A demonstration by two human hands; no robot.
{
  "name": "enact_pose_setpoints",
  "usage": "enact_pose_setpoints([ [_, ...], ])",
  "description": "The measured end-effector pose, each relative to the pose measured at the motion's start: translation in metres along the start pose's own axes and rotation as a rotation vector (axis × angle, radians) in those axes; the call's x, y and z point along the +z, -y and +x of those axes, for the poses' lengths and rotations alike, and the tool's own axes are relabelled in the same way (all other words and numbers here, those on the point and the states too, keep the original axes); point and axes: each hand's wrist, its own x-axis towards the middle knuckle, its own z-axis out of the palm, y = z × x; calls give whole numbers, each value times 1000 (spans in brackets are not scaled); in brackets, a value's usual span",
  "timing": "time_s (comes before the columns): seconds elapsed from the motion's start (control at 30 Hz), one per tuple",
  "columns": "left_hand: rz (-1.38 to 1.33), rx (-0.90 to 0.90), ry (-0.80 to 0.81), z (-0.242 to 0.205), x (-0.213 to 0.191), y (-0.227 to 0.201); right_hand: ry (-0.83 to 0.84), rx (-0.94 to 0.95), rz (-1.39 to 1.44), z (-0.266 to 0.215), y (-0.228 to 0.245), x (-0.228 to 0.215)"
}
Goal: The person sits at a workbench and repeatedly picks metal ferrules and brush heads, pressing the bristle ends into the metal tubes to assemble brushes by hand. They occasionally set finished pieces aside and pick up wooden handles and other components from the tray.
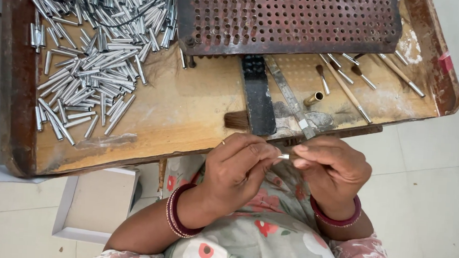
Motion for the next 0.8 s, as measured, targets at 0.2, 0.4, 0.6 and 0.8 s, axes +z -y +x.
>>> enact_pose_setpoints([
  [0.2,-83,-66,-6,-2,0,-3,109,-408,43,13,34,32],
  [0.4,-207,-125,21,1,3,-3,120,-722,-180,21,22,43],
  [0.6,-256,-180,77,-7,7,2,49,-617,-174,4,11,34],
  [0.8,-696,-389,82,-12,21,24,189,-130,342,5,11,20],
])
